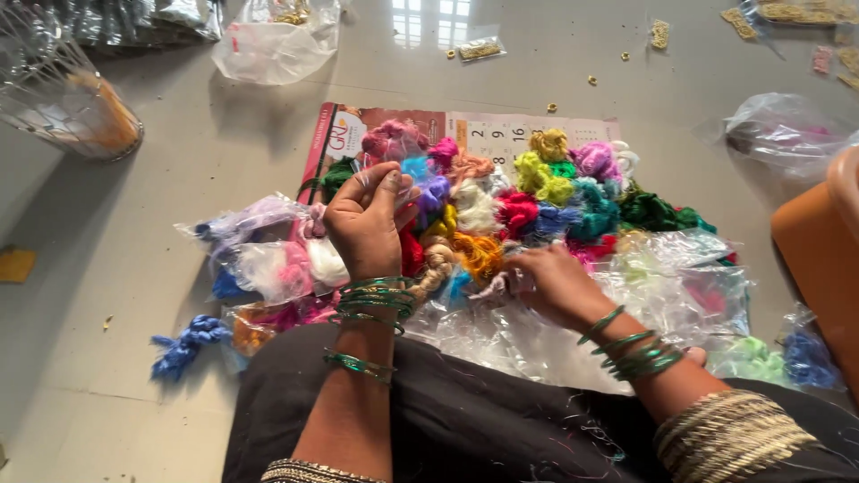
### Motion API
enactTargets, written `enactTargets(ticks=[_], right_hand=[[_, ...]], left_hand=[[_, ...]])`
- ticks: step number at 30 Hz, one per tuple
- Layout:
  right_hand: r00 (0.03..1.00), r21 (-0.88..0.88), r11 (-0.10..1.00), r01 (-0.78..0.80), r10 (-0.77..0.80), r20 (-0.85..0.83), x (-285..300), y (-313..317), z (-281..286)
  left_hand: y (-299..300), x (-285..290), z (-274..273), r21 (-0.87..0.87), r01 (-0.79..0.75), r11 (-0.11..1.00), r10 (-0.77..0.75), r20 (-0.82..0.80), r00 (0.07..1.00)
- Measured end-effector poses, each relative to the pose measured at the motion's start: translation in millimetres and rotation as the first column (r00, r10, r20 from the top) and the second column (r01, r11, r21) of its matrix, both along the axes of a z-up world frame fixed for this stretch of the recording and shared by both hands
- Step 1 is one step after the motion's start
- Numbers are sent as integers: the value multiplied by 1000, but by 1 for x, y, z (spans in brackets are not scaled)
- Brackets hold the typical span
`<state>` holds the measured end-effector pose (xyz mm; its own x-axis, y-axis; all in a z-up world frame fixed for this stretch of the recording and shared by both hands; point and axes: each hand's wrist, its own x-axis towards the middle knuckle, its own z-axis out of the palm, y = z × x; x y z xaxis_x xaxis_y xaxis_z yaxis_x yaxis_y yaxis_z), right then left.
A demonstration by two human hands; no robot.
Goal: The recorder is sorting and putting small colorful fabric tufts into small transparent plastic bags.
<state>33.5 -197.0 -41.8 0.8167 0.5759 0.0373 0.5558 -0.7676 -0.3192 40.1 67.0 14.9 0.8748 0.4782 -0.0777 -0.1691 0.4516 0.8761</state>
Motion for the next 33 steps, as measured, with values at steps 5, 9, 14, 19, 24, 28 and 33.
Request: enactTargets(ticks=[5, 9, 14, 19, 24, 28, 33], right_hand=[[988, -117, 985, 126, -136, -77, 4, 2, 12], [884, -85, 922, 378, -387, -261, 6, 5, 53], [912, -58, 973, 222, -229, -340, 20, -24, 34], [819, 32, 996, 81, -49, -572, 20, -26, 39], [828, 147, 848, 509, -436, -353, 45, -61, 28], [729, 149, 758, 635, -525, -439, 72, -73, 3], [841, 403, 746, 530, -523, -138, 115, -68, -37]], left_hand=[[0, 4, -8, -50, 27, 998, -27, 9, 1000], [0, 3, -13, -30, 90, 995, -90, -4, 996], [-7, 7, -18, -17, 137, 990, -138, -41, 990], [-13, 5, -15, -67, 177, 982, -178, -17, 984], [-13, 4, -16, -22, 178, 984, -178, -1, 984], [-15, 0, -3, -26, 173, 985, -173, -11, 985], [-10, 1, -7, -40, 168, 985, -170, -32, 985]])
